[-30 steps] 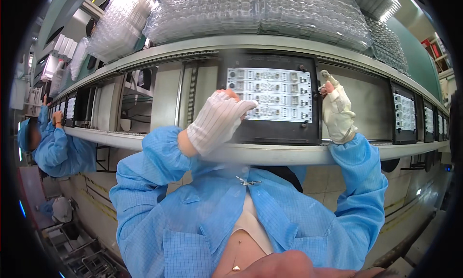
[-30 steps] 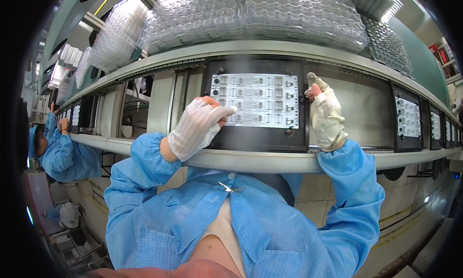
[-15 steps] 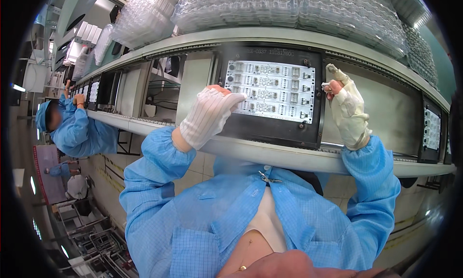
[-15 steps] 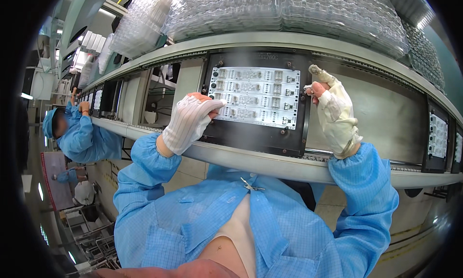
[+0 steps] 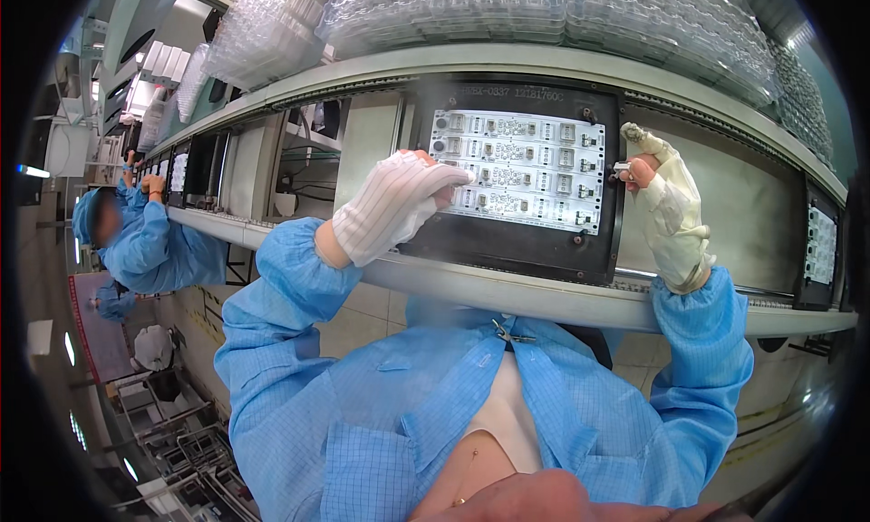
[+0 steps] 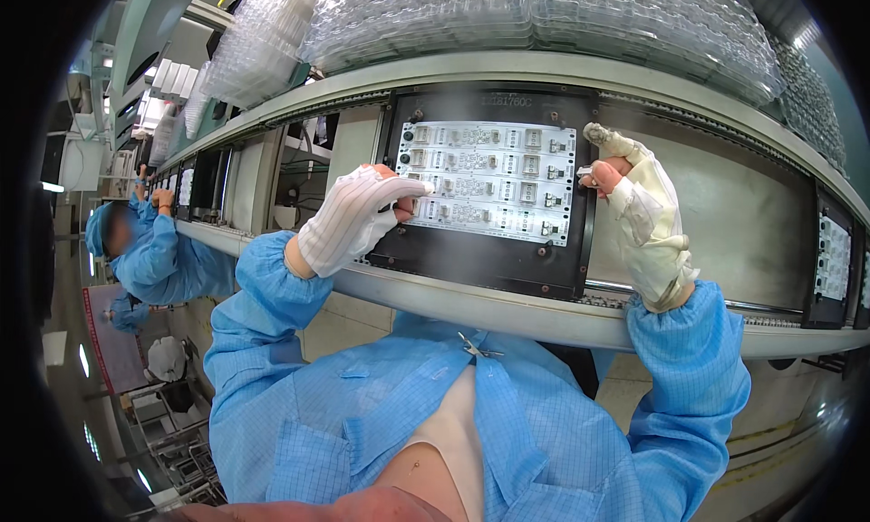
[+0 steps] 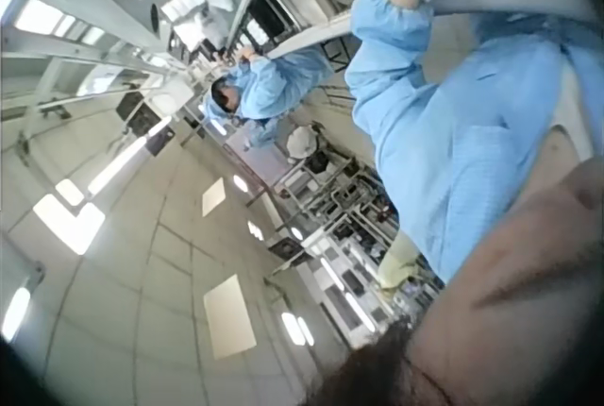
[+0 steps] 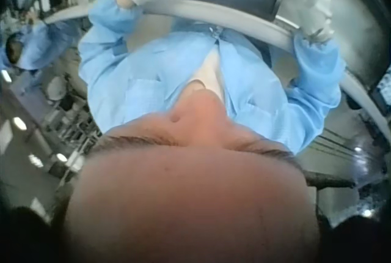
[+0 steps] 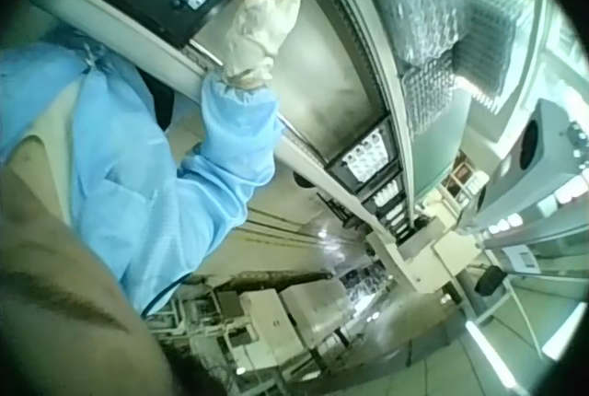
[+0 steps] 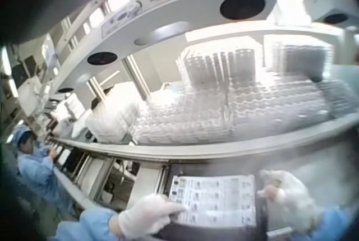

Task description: The worker picks up electronic components from plastic trays and places them onto printed circuit boards moving along a conveyor belt.

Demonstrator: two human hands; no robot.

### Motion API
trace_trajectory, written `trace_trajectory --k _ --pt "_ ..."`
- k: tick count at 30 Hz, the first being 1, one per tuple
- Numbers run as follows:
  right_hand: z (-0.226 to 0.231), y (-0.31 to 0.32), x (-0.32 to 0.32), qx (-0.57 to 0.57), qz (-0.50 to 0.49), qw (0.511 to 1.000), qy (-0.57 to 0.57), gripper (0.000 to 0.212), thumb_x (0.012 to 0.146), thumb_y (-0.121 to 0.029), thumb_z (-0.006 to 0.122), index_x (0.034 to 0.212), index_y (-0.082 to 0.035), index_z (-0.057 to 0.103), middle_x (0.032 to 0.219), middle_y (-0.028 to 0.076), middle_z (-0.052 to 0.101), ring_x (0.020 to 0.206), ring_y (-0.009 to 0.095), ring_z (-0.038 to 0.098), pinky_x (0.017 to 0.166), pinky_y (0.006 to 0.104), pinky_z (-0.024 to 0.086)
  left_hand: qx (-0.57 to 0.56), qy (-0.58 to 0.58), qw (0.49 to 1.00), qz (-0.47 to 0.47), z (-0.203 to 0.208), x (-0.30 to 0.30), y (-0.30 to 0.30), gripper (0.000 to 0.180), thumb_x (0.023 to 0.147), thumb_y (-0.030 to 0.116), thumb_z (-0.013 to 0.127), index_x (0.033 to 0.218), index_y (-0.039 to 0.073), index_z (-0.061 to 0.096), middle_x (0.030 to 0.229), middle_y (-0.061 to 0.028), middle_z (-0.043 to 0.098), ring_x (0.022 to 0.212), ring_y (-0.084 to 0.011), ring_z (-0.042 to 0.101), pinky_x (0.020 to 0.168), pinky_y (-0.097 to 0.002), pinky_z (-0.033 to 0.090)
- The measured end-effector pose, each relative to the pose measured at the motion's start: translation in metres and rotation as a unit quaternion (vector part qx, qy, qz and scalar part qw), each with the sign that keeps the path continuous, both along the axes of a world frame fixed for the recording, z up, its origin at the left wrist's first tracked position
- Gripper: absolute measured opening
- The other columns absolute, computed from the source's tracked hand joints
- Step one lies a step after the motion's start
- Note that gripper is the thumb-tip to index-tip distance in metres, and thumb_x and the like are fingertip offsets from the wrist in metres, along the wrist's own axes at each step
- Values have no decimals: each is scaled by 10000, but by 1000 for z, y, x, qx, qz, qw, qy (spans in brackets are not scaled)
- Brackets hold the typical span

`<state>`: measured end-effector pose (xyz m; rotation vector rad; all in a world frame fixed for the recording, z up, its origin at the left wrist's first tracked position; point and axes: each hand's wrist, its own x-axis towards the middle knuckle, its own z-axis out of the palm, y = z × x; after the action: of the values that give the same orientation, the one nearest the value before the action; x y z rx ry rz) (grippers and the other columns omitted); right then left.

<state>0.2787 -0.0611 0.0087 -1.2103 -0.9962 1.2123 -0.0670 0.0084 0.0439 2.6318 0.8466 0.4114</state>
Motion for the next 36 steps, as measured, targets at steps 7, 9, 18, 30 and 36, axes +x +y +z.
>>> trace_trajectory --k 7,9,18,30,36 --pt "-4 6 0 -8 4 999 -38 505 967 -259 680 1371 15 550 992 25 616 928 113 582 863 268 452 13 42 999 -25 4 7 10 380 778 18 717 1144 119 700 810 -38 677 781 -263 639 784 -378 508" --pt "-5 7 0 -9 3 999 -34 503 966 -253 681 1371 16 551 994 27 618 927 114 585 869 268 453 63 69 994 -55 3 10 13 361 790 26 705 1137 122 691 825 -56 668 800 -279 636 798 -376 507" --pt "3 0 -3 0 3 995 -98 477 967 -212 676 1362 25 553 983 46 642 928 122 600 887 276 473 172 116 974 -94 0 6 2 351 790 54 713 1132 120 670 825 -48 628 816 -245 623 796 -370 503" --pt "5 -31 -55 54 36 935 -348 522 755 138 659 1231 -75 661 936 95 721 802 136 675 704 268 540 127 -157 979 -7 -16 -3 31 297 773 34 760 1064 85 735 868 -103 696 796 -278 666 715 -378 533" --pt "4 -18 -69 206 84 815 -536 527 707 92 700 1202 -87 678 844 82 693 828 257 666 768 377 532 134 -229 964 15 -42 -6 57 268 797 17 713 1057 84 710 852 -110 679 786 -300 640 715 -397 521"
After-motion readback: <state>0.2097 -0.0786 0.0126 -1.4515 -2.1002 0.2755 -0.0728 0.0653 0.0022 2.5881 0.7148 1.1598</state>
